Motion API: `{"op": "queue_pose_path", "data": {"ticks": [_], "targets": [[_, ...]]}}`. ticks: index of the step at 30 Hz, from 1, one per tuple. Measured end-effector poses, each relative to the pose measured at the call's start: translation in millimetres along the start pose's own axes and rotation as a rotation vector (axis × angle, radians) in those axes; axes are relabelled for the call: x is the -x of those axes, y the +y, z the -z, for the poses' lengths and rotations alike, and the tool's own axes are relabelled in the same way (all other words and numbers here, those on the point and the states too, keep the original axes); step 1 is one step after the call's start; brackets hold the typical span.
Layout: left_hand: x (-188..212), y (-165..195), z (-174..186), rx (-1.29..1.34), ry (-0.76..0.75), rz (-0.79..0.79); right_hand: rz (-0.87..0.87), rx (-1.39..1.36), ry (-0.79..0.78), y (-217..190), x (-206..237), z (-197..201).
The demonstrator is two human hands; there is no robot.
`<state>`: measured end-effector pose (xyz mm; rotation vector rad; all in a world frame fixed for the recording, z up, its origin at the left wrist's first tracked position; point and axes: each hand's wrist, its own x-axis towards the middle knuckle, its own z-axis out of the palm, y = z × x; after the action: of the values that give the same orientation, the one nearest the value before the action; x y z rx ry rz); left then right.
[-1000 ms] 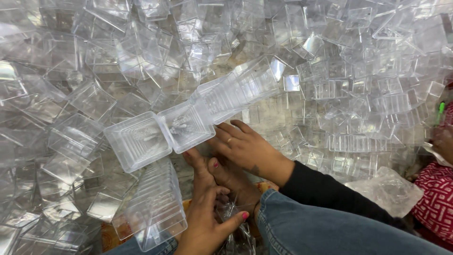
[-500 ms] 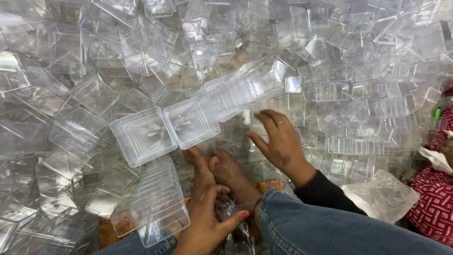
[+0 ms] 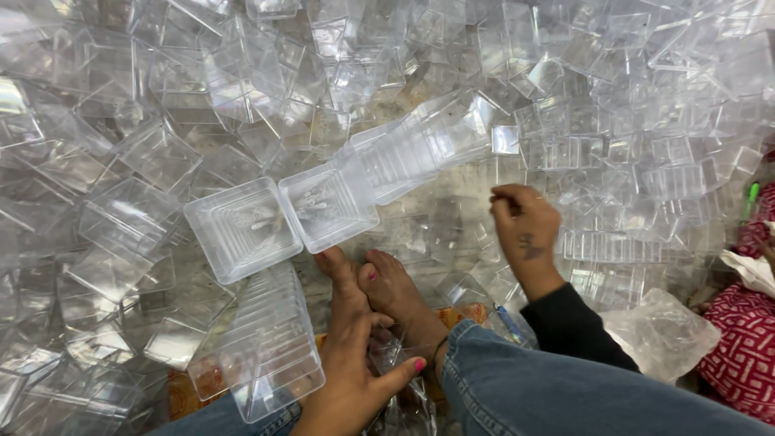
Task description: The person sits on the floor among a large pile of clear plastic boxes, picks up individual small boxes, folds and snaps their lids and bases together by hand, and places the assembled boxes into a growing row on the floor.
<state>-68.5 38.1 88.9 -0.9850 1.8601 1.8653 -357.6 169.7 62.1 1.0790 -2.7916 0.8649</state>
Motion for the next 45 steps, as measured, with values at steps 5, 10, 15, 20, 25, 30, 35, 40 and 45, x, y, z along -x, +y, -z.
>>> {"op": "queue_pose_path", "data": {"ticks": [5,10,15,20,25,30,35,40,45], "targets": [[-1.3,0.4,-1.1,-0.015,0.045,-0.083,0.015,0.007,-0.231,-18.2,0.2,7.3],[-0.4,0.2,-0.3,-0.004,-0.003,0.011,0.090,0.137,-0.085,-33.7,9.4,10.5],[-0.3,1.2,-0.6,0.011,0.007,-0.004,0.462,0.122,-0.567,-26.9,41.6,14.9],[0.1,-0.6,-1.4,-0.037,0.029,-0.024,-0.503,-0.602,-0.613,-5.0,71.3,16.0],[-1.7,-1.7,-1.7,-0.050,0.028,-0.044,-0.981,-1.532,-0.616,14.7,80.0,20.0],[-0.9,-2.1,-1.2,0.017,0.025,-0.069,-0.969,-1.585,-0.579,4.5,73.3,18.5],[-0.9,2.8,0.7,0.004,-0.002,-0.022,-0.385,-0.710,-0.302,-22.5,51.8,33.3],[1.2,10.4,4.0,-0.033,-0.029,0.027,0.141,0.045,-0.213,-37.1,26.4,32.9],[1.3,7.9,5.1,-0.048,-0.077,0.131,0.187,0.113,-0.277,-35.1,22.7,23.8]]}}
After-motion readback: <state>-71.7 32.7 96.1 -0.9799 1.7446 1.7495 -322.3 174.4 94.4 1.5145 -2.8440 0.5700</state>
